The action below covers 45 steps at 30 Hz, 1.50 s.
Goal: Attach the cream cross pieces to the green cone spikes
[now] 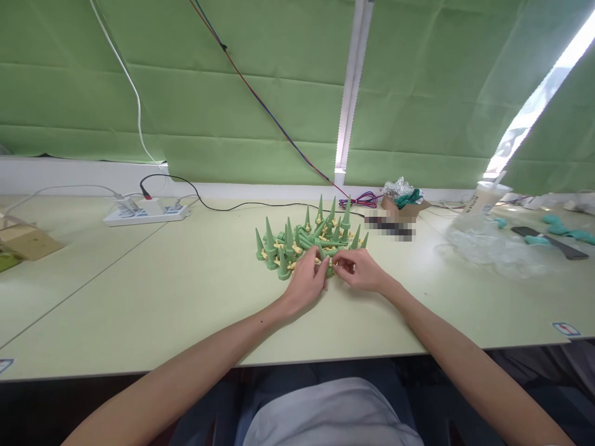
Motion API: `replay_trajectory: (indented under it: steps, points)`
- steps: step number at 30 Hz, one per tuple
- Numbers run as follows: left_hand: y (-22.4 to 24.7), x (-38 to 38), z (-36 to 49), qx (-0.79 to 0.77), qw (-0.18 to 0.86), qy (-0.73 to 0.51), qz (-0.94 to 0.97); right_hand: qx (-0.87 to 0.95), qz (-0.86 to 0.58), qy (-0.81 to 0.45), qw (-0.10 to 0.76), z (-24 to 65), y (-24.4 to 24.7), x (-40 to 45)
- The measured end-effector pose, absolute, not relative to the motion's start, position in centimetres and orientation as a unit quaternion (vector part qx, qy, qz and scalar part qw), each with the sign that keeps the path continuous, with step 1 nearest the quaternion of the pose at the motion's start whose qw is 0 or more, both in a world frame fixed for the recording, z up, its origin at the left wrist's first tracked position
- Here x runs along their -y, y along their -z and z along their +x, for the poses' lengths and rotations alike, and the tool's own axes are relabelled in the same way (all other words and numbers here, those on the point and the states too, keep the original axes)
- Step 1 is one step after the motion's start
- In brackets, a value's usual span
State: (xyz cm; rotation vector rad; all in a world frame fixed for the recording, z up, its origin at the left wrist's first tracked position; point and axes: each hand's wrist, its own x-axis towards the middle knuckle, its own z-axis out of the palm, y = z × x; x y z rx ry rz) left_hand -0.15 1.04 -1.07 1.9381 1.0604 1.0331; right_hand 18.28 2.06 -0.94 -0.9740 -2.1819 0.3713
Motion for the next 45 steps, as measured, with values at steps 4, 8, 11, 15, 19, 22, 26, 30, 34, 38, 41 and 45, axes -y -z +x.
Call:
replay_trajectory:
  steps: [4,8,11,15,19,22,26,30,34,38,41,45]
  points:
    - [1.08,-1.07,-0.19,-0.412,0.340,-0.398,0.746,0.848,-0.377,-0.136,0.347,18.27,0.90,-2.08]
    - [1.12,-1.17,-0.22,-0.411,0.334,-0.403,0.747,0.849,-0.379,-0.132,0.344,18.20,0.84,-2.05]
    - [1.13,-1.24,-0.19,-0.409,0.326,-0.405,0.750,0.849,-0.380,-0.134,0.343,18.17,0.87,-2.11]
    - [1.09,-1.38,-0.17,-0.404,0.301,-0.413,0.759,0.846,-0.389,-0.131,0.341,18.18,0.83,-2.16]
    - [1.09,-1.45,-0.23,-0.397,0.301,-0.422,0.757,0.844,-0.396,-0.132,0.336,18.20,0.71,-2.07]
    - [1.11,-1.43,-0.26,-0.398,0.316,-0.419,0.753,0.844,-0.398,-0.132,0.334,18.20,0.72,-2.05]
    - [1.07,-1.31,-0.22,-0.394,0.316,-0.413,0.758,0.843,-0.404,-0.124,0.333,18.21,0.82,-2.14]
    - [1.01,-1.20,-0.16,-0.394,0.295,-0.408,0.769,0.843,-0.406,-0.120,0.333,18.25,0.89,-2.21]
    - [1.12,-1.22,-0.17,-0.392,0.291,-0.403,0.774,0.845,-0.405,-0.118,0.330,18.25,0.96,-2.26]
    - [1.37,-1.29,-0.18,-0.384,0.295,-0.408,0.774,0.846,-0.405,-0.113,0.328,18.21,0.93,-2.29]
    - [1.52,-1.31,-0.19,-0.379,0.297,-0.413,0.773,0.845,-0.405,-0.118,0.328,18.17,0.80,-2.25]
    - [1.59,-1.33,-0.19,-0.373,0.308,-0.413,0.771,0.842,-0.410,-0.125,0.328,18.11,0.61,-2.19]
